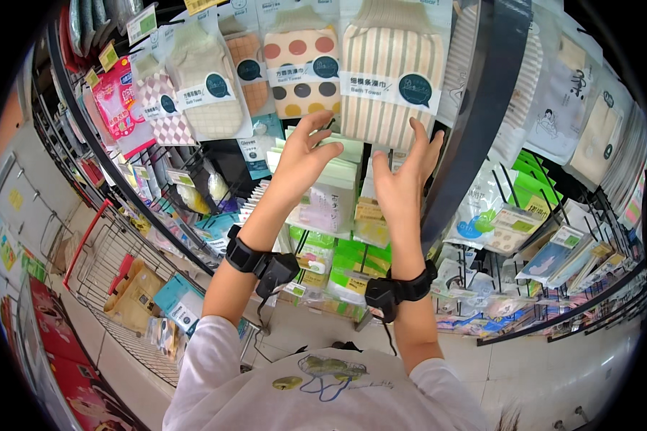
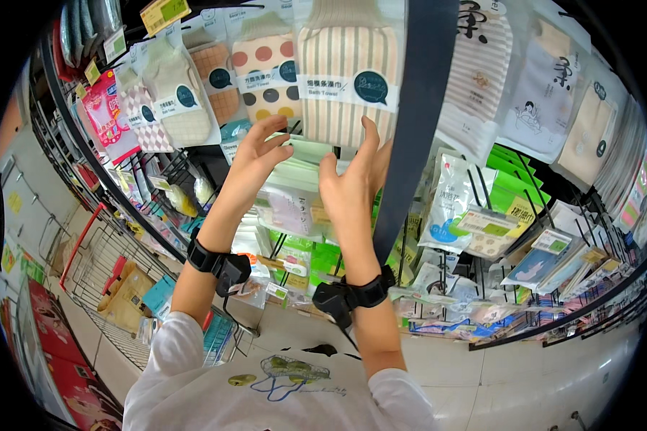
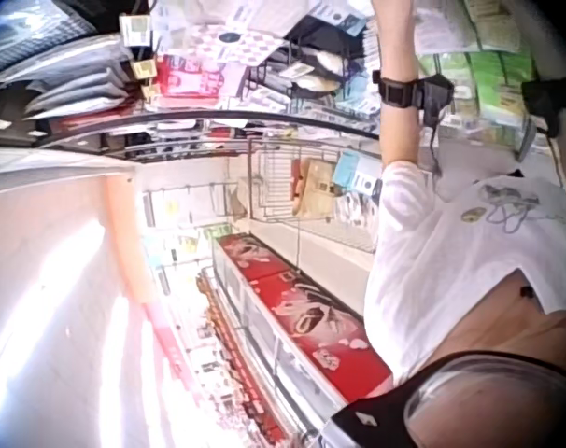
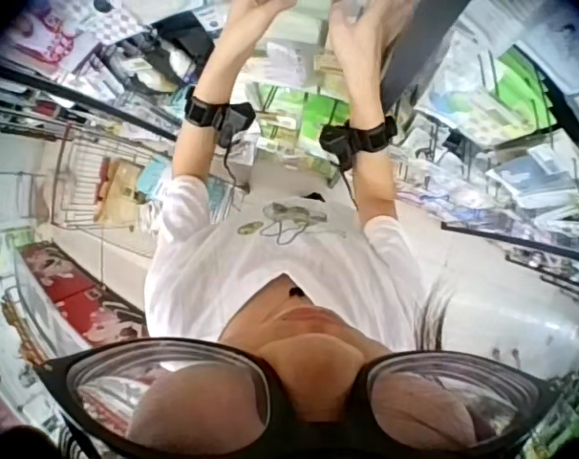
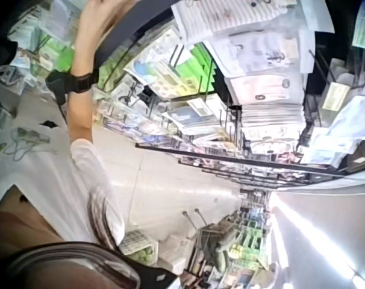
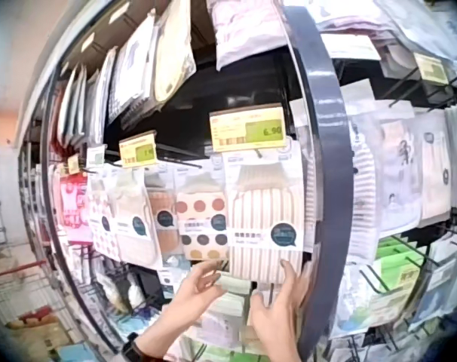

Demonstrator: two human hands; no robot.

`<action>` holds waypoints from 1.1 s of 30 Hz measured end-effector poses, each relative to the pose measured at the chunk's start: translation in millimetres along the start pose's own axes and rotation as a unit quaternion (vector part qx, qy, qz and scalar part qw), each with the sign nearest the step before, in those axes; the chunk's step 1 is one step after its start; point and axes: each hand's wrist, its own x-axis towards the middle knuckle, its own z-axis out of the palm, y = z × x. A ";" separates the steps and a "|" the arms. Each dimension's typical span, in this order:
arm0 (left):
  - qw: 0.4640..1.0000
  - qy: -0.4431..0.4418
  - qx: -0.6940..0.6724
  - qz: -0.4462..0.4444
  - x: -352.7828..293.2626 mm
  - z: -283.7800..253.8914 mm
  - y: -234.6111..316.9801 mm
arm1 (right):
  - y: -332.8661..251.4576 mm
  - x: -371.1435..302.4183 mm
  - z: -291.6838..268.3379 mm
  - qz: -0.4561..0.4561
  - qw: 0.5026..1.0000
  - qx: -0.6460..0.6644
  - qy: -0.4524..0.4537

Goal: The person selects several bath towels and a package of gloves from supermarket shelves and places them into a shopping cart.

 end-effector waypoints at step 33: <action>0.954 0.228 -0.010 0.195 -41.7 3.6 51.5 | -35.6 -27.2 -32.0 -0.080 0.979 0.181 -0.052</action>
